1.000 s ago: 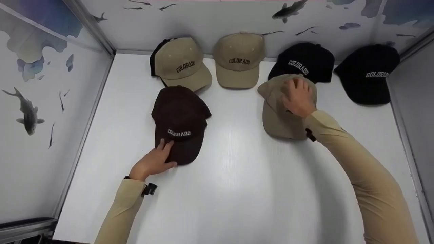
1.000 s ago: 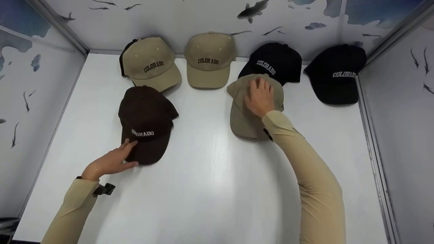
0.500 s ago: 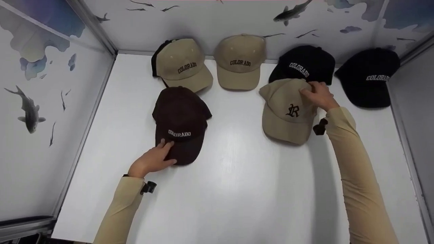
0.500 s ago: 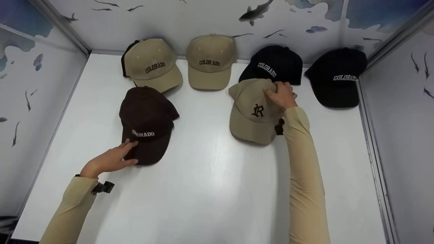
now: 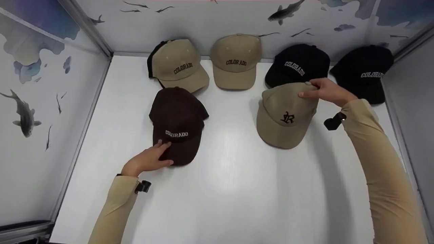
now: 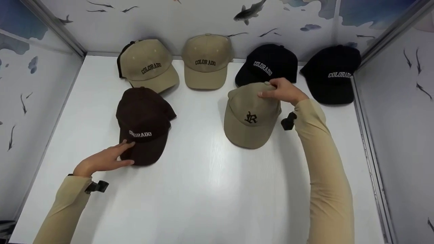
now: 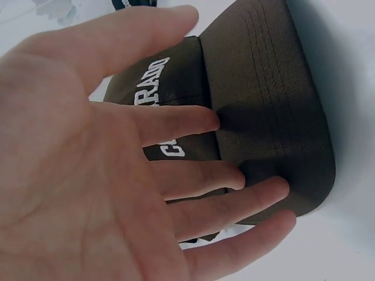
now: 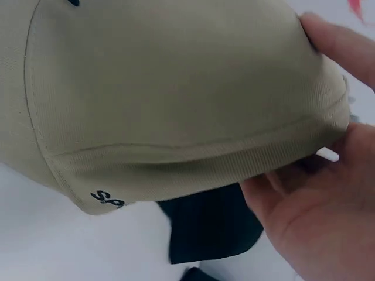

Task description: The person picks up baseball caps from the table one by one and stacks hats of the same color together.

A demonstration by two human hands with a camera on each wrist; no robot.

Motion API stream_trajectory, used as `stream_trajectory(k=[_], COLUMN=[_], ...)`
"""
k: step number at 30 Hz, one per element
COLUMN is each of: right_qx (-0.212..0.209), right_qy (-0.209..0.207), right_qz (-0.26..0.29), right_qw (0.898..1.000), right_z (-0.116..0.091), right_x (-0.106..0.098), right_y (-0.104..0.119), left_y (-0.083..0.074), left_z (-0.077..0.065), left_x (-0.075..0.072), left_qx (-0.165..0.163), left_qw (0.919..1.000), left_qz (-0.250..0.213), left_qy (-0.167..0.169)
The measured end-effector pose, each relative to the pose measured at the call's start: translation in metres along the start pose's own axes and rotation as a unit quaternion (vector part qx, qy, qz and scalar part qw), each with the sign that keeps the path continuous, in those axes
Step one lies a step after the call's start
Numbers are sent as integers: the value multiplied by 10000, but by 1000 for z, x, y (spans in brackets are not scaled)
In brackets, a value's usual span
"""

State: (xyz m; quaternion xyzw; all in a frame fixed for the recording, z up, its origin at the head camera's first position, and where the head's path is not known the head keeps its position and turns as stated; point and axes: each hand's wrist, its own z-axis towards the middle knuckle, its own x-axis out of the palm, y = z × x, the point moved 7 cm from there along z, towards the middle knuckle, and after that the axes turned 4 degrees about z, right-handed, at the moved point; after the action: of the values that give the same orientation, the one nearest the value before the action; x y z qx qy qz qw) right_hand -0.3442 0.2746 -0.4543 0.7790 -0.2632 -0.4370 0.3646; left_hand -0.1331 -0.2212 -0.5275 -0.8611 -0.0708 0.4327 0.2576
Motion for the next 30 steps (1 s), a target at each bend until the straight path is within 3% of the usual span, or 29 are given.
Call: stream_trajectory(k=[8, 13, 18, 24, 30], right_qx=[-319, -522, -1037, -1539, -1521], right_qy=[236, 367, 692, 972, 930], right_qz=[-246, -440, -491, -75, 459], right_qw=[9989, 9970, 9910, 9833, 9829], right_z=[-15, -23, -28, -37, -19], right_x=[25, 48, 80, 121, 146], right_y=[43, 66, 89, 118, 117], left_y=[1, -4, -15, -29, -50], left_z=[-10, -17, -19, -18, -10], left_x=[-2, -10, -18, -17, -11], left_qx=[-21, 174, 437, 571, 1001], left_qw=[10000, 9990, 9963, 9952, 9900], left_qz=[-47, -91, -91, 67, 299], left_qy=[-20, -393, -733, -789, -945])
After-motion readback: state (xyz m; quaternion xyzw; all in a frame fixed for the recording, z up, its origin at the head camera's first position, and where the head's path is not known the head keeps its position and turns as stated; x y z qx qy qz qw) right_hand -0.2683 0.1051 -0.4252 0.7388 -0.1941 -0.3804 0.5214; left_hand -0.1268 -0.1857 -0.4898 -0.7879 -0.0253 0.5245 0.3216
